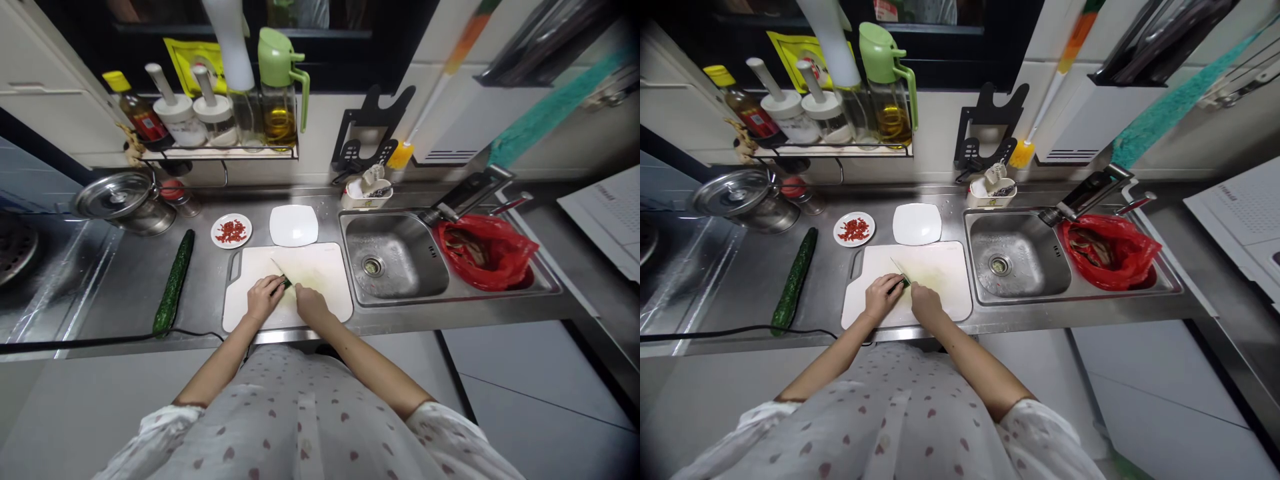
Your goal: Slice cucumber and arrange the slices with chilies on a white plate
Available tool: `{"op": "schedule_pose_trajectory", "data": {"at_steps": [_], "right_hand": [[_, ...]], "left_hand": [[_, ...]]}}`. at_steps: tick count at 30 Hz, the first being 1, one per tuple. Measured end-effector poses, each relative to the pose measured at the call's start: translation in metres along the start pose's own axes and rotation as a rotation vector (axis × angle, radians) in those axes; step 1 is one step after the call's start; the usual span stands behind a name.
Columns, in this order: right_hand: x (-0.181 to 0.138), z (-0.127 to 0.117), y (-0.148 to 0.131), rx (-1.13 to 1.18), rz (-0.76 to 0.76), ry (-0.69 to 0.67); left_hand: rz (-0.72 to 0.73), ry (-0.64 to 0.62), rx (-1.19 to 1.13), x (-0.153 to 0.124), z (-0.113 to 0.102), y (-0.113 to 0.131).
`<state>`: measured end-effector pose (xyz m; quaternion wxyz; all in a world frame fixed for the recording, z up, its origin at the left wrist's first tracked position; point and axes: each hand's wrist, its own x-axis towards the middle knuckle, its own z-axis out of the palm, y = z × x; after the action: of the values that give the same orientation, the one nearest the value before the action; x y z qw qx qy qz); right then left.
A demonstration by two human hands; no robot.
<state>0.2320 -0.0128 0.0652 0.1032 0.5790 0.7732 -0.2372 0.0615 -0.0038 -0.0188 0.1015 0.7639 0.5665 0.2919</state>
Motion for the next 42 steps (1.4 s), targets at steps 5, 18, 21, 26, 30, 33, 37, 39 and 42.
{"op": "schedule_pose_trajectory", "data": {"at_steps": [5, 18, 21, 26, 30, 33, 37, 39, 42], "right_hand": [[0.001, 0.002, 0.002, 0.008, -0.008, 0.006], [0.005, -0.003, 0.003, 0.007, -0.032, -0.035], [0.012, -0.006, -0.001, 0.015, -0.04, -0.03], [0.016, -0.006, -0.002, 0.027, -0.04, -0.031], [0.007, 0.001, 0.003, 0.014, -0.005, -0.033], [0.002, 0.003, 0.005, 0.005, 0.005, -0.043], [0.005, 0.001, 0.004, -0.006, -0.002, -0.052], [0.01, 0.0, 0.002, -0.004, -0.002, -0.05], [0.016, -0.001, -0.001, 0.004, -0.011, -0.041]], "left_hand": [[0.015, 0.006, -0.002, -0.001, 0.002, -0.002], [-0.004, -0.031, -0.033, 0.002, 0.0, -0.003], [-0.009, -0.036, -0.04, 0.003, -0.001, -0.003], [-0.013, -0.036, -0.047, 0.004, -0.001, -0.003], [-0.019, -0.044, -0.051, 0.004, 0.0, -0.005], [-0.03, -0.049, -0.052, 0.004, 0.0, -0.006], [-0.03, -0.047, -0.06, 0.004, -0.001, -0.005], [-0.028, -0.045, -0.066, 0.005, -0.001, -0.004], [-0.023, -0.041, -0.07, 0.005, -0.002, -0.003]]}}
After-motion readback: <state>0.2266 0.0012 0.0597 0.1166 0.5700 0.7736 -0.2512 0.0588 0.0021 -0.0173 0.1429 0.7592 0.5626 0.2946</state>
